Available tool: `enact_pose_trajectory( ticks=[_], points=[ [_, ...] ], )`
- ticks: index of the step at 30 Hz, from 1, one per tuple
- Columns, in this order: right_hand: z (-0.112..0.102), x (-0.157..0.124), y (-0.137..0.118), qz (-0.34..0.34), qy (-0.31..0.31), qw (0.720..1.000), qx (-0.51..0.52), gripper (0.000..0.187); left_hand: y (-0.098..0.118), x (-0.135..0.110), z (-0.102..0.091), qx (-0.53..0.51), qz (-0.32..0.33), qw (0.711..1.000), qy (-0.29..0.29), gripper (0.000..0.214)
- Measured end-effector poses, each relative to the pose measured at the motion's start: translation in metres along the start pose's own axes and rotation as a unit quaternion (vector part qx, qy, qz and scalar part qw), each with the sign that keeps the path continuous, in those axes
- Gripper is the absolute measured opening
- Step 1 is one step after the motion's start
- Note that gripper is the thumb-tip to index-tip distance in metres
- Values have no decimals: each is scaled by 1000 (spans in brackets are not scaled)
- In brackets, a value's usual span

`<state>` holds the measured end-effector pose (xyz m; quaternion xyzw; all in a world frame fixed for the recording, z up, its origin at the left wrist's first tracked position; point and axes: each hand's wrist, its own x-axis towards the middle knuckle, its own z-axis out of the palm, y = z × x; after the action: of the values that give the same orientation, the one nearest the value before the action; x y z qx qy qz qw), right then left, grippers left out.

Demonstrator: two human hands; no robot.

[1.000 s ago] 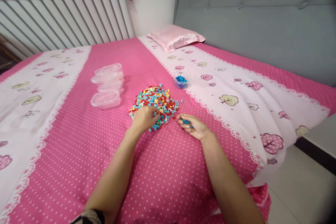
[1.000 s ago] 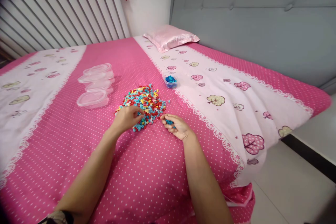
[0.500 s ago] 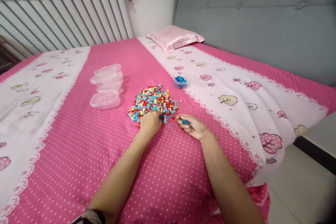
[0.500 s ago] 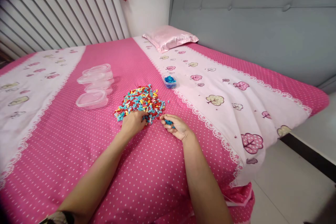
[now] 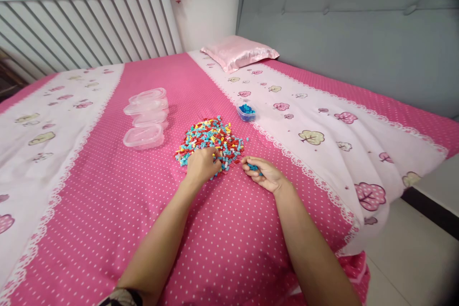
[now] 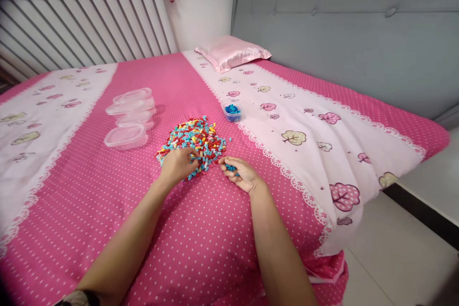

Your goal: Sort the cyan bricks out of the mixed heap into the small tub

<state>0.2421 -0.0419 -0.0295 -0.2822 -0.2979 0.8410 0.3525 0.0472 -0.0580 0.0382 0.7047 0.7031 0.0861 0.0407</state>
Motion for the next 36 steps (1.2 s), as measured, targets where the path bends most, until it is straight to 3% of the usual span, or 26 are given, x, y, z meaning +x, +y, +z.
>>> enact_pose_trajectory(
  ticks=[8,13,17,24,28,32,36],
  points=[
    [-2,1,1,-3,2,1000,-4,18,10,-5,3,-178,83,978,71,22],
    [-3,2,3,-2,7,1000,-6,19,22,-11,12,-273,122,953,40,21],
    [-4,4,5,3,5,1000,-3,23,28,-14,23,-298,140,944,14,22],
    [-4,3,5,2,-2,1000,-3,25,32,-16,38,-287,147,946,29,25],
    [-4,2,3,6,-16,1000,4,24,23,-10,27,-280,124,951,52,27],
    [-4,1,2,1,-34,999,-1,24,-3,2,5,-238,74,966,72,26],
    [-5,1,2,0,-32,999,5,21,-28,8,-10,-196,53,978,41,23]
  ],
)
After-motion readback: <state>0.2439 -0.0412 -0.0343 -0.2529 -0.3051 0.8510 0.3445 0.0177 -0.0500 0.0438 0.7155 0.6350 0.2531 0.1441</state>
